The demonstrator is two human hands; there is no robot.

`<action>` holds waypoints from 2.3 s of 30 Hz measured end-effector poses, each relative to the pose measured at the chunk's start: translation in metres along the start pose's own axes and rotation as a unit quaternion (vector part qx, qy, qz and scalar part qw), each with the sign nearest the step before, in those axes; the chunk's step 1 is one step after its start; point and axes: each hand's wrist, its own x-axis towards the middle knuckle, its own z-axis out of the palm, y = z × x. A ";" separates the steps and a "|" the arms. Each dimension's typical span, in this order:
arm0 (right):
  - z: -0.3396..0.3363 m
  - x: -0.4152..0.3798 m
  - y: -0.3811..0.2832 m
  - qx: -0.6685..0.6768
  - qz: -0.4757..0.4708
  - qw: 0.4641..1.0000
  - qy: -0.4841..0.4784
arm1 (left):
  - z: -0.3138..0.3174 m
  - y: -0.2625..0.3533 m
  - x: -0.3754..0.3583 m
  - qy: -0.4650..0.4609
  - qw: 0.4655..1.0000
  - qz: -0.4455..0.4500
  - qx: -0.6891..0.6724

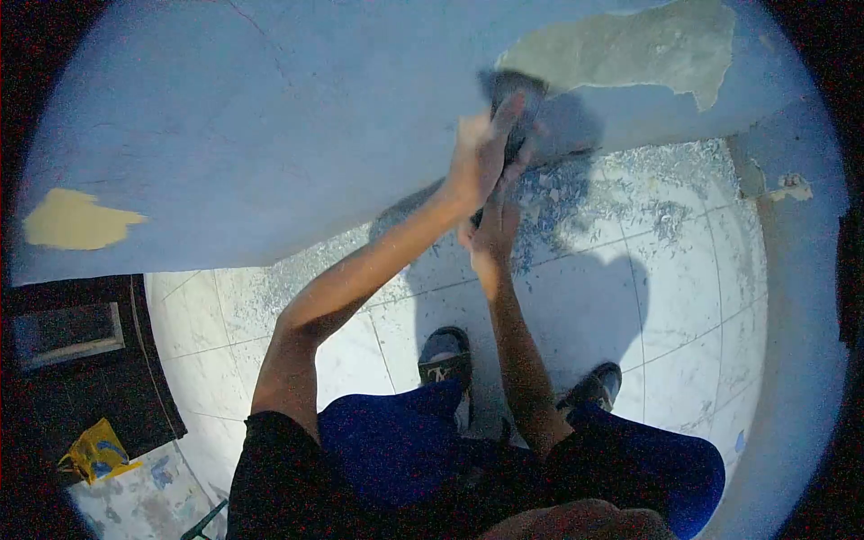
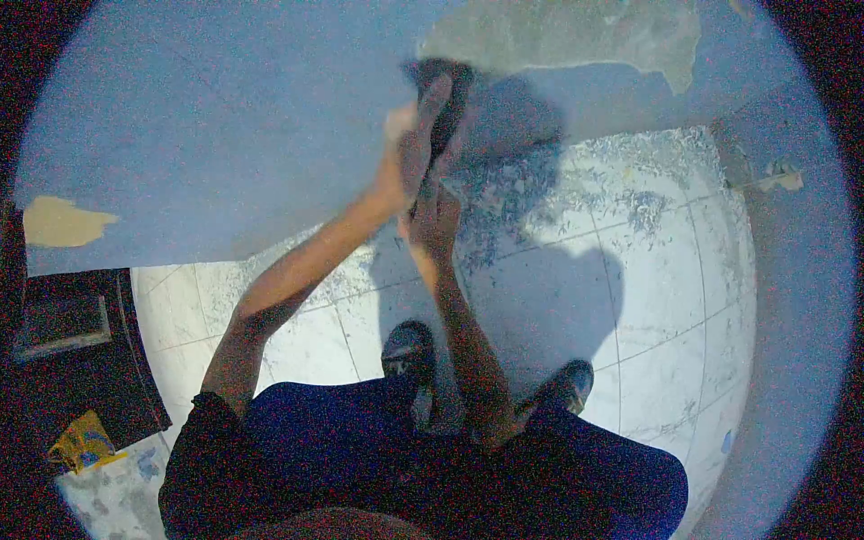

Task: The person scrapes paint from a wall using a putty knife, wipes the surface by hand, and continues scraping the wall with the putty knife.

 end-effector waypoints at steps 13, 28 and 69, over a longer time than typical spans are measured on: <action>0.009 -0.002 -0.020 0.103 0.049 0.993 0.019 | 0.002 0.017 0.001 0.012 0.998 0.008 0.053; 0.018 0.012 -0.048 -0.037 -0.077 0.996 0.003 | 0.001 0.007 0.018 0.060 0.973 0.206 0.082; 0.022 0.015 -0.039 0.297 0.226 0.919 0.131 | 0.003 0.004 0.018 0.027 0.980 0.135 0.142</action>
